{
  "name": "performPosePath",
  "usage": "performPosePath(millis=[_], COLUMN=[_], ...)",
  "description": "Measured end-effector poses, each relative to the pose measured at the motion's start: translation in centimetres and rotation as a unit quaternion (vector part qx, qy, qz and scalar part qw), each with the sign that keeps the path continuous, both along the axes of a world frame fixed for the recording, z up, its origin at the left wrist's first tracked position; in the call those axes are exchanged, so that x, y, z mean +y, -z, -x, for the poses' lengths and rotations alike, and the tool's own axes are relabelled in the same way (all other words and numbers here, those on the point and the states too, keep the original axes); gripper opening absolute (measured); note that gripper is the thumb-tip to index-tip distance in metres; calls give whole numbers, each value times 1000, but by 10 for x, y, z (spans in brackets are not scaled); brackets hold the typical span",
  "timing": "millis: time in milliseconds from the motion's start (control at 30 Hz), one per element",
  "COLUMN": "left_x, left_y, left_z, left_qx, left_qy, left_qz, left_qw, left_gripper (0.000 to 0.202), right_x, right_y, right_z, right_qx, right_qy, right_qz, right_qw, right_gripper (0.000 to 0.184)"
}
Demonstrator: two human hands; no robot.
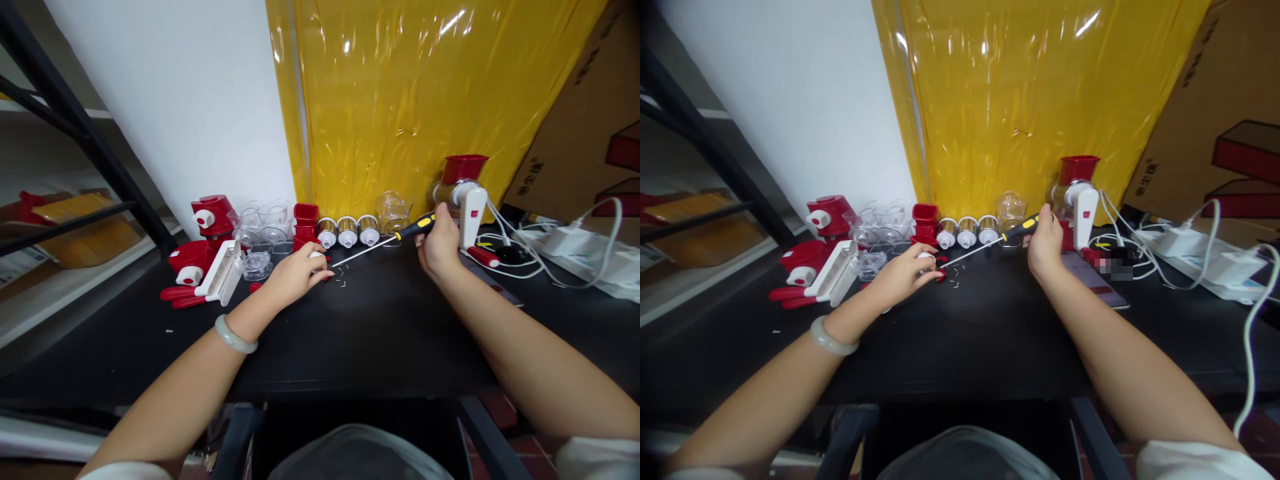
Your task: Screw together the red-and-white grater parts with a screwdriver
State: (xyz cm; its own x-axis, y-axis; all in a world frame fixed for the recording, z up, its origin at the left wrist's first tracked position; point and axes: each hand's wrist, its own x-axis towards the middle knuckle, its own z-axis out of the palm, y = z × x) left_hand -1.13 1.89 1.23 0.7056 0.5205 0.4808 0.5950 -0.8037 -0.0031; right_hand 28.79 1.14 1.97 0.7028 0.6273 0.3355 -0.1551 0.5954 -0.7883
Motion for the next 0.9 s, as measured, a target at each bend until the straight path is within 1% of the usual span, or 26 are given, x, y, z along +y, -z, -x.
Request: performPosePath(millis=[267,467,700,900], left_x=[-1,0,-1,-1], left_y=[-1,0,-1,-2], left_z=[0,1,1,1], left_qx=[14,27,-7,-13], left_qy=[-7,-10,-3,-9], left_qz=[-15,-14,7,18], left_qw=[1000,999,1000,1000], left_gripper=[32,31,28,23], right_x=[3,3,1,-2], right_y=[3,2,1,-2], right_z=[-3,-2,-2,0], right_qx=[-21,-28,-29,-38], right_qy=[12,20,11,-4], right_qz=[3,-9,-24,-44], right_qw=[1000,999,999,998], right_gripper=[45,44,40,35])
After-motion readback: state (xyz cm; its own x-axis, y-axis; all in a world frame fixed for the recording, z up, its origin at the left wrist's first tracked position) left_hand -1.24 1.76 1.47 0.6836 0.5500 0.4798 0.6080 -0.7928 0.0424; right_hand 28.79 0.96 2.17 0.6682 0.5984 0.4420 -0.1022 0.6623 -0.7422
